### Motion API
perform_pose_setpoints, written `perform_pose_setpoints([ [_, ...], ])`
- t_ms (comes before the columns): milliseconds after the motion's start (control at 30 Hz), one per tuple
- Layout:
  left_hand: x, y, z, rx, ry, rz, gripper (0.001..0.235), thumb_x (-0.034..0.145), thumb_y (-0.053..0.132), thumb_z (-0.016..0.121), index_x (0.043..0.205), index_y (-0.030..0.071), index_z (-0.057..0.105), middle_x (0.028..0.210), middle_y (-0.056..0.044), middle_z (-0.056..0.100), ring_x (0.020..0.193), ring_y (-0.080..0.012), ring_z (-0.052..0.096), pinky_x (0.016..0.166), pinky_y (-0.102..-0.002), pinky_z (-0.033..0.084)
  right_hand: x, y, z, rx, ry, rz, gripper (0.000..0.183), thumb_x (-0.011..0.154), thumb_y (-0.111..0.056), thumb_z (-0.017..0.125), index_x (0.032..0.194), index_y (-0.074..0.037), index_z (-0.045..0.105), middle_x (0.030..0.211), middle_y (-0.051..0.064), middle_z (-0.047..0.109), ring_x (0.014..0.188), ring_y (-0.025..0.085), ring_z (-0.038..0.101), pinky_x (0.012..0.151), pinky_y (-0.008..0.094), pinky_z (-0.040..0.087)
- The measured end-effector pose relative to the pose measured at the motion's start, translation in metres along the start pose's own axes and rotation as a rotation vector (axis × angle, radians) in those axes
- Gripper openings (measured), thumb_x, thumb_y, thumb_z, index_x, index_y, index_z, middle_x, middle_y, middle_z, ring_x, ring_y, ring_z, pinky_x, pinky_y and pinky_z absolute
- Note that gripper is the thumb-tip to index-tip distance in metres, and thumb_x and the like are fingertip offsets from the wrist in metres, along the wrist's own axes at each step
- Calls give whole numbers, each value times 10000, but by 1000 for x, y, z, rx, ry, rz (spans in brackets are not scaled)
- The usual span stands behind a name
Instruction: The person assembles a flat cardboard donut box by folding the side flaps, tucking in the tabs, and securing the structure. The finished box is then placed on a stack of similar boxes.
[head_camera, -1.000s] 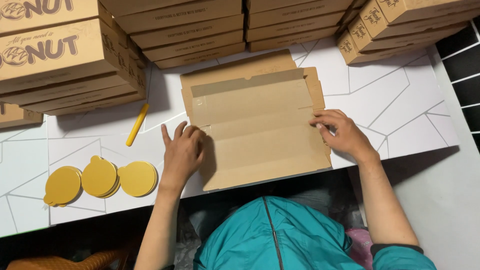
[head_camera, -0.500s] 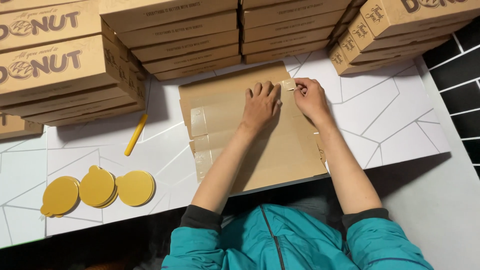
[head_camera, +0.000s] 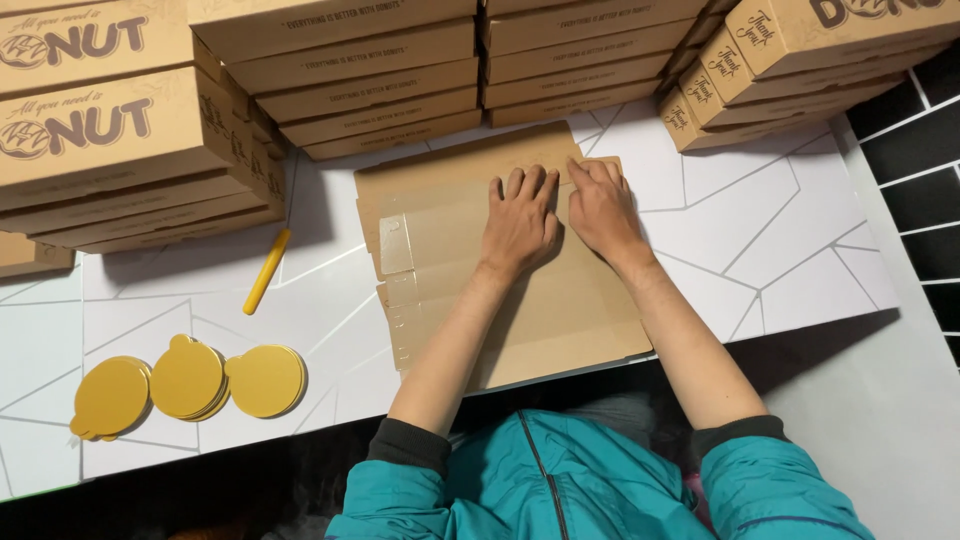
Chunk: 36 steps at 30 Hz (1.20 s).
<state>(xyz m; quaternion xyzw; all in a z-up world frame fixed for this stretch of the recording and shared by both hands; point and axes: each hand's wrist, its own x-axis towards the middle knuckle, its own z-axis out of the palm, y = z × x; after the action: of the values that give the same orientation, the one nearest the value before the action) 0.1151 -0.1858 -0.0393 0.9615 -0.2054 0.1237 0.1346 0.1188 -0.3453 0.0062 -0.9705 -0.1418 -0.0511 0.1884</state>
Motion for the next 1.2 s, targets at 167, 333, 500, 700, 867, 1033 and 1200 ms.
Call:
perform_pose_setpoints([
  [167,2,3,0,-5,7,-13,625,874,305,453,1481,172,531,1407,-77,482,1280,-245,412,1124,-562,341,-5,8,15,-194,10,-104,494,940,-79,479,1407,-31,632,1230,180,595,1226,328,502,1029,456,392],
  [333,4,4,-4,-11,2,-33,635,875,304,426,1485,152,513,1387,-77,462,1269,-251,399,1122,-583,335,-16,-2,4,-197,-25,-121,481,952,-148,469,1378,-16,647,1249,209,614,1245,334,542,1076,469,374],
  [500,1,1,11,52,-11,16,625,882,344,455,1466,139,545,1395,-102,500,1301,-263,409,1105,-582,339,-7,0,9,-157,-49,-10,542,957,-170,465,1472,-25,552,1243,198,581,1198,363,532,1030,513,402],
  [700,7,0,10,36,2,-18,644,862,339,551,1461,104,528,1412,-105,523,1323,-251,426,1122,-588,347,-9,9,7,-177,-4,-41,503,937,-177,489,1400,-62,648,1197,191,557,1205,349,498,1060,478,357],
  [867,5,-1,11,22,-16,1,576,892,309,572,1423,104,482,1316,-95,508,1293,-252,446,1122,-602,360,-38,9,-10,18,-42,123,487,933,-156,509,1396,-57,621,1234,173,537,1236,337,488,1071,458,366],
  [1033,4,-9,37,106,40,180,291,944,206,614,1225,175,545,1186,-35,495,1232,-213,472,1108,-532,372,-55,19,-13,105,-15,361,514,942,-165,513,1422,6,573,1245,182,507,1206,345,459,1064,471,352],
  [1200,3,-3,32,48,-5,188,402,860,292,636,1243,177,594,1158,-35,547,1165,-218,533,1040,-513,460,-52,31,3,196,18,393,479,909,-166,545,1372,-82,629,1249,121,530,1213,305,469,1072,453,360],
])
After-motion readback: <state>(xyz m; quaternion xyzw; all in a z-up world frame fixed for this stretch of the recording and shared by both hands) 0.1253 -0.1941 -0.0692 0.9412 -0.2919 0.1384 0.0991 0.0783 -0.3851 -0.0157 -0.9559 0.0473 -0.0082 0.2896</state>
